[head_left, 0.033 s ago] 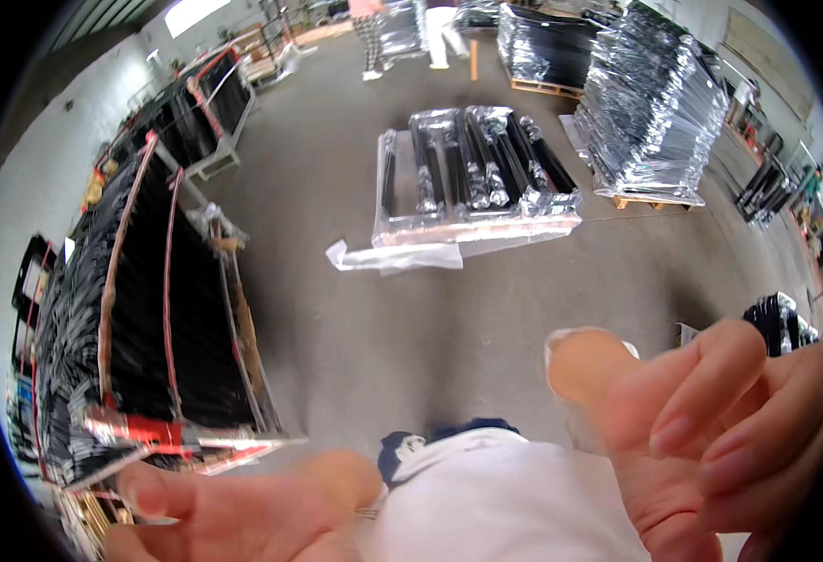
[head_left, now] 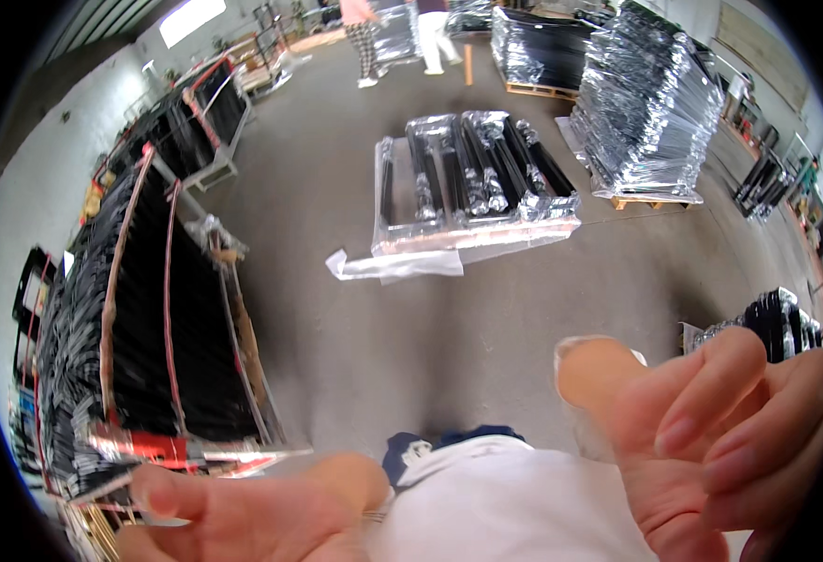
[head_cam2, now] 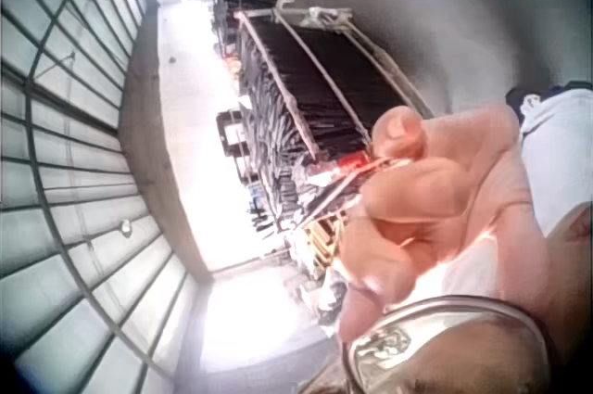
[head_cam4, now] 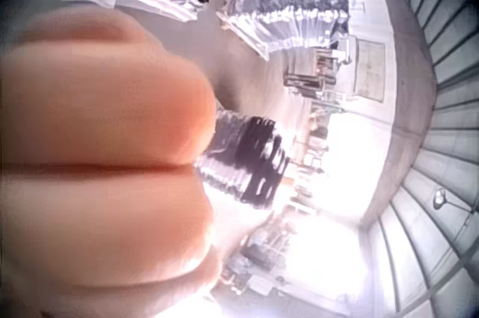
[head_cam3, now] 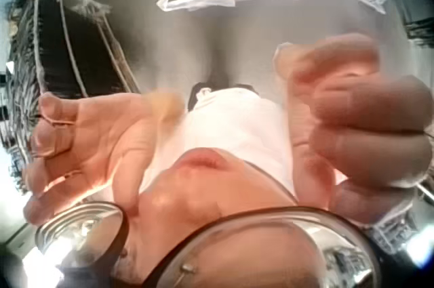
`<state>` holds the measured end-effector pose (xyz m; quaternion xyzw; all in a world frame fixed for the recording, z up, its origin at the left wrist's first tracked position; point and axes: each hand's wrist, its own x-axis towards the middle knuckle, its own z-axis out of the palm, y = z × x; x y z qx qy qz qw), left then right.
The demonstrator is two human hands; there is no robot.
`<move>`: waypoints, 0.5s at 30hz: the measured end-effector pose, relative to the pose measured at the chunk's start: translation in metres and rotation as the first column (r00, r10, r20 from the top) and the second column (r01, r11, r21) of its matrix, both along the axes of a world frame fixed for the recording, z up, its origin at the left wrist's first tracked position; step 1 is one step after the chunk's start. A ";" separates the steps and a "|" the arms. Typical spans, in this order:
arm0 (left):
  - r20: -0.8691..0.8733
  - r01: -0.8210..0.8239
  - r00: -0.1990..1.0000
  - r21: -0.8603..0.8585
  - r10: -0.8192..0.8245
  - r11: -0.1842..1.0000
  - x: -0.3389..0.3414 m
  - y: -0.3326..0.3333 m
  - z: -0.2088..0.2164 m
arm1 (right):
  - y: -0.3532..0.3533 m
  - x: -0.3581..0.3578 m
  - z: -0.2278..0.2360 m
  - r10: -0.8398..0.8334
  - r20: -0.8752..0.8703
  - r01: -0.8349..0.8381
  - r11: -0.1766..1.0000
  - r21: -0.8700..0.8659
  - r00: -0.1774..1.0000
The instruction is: The person picks up black plastic chair frames from a rack and stacks them onto a pallet. They handle the frames one by one, placing them carefully on top of a growing pile of wrapped parts. The task involves repetitive lifting and stacking of the furniture components.
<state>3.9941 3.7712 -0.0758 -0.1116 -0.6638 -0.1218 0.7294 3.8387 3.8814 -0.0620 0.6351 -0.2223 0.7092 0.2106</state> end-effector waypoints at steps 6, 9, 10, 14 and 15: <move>0.073 -0.315 0.948 0.048 0.311 0.948 -0.065 -0.079 -0.010 | -0.067 -0.043 0.012 -0.110 -0.028 0.112 0.990 0.090 0.994; 0.176 0.041 0.984 -0.038 -0.034 0.998 -0.104 -0.158 -0.042 | -0.133 -0.086 -0.025 -0.254 0.227 0.217 0.960 0.177 0.940; 0.343 0.111 0.932 0.040 -0.118 0.993 -0.113 -0.179 -0.053 | -0.163 -0.103 -0.033 -0.255 0.124 0.220 0.945 0.241 0.959; 0.688 0.139 0.642 0.330 -0.339 0.934 -0.147 -0.266 -0.117 | -0.269 -0.147 -0.085 -0.298 0.223 0.122 0.809 0.575 0.928; 0.727 0.124 0.577 0.374 -0.374 0.919 -0.152 -0.288 -0.133 | -0.297 -0.153 -0.104 -0.255 0.286 0.032 0.796 0.605 0.924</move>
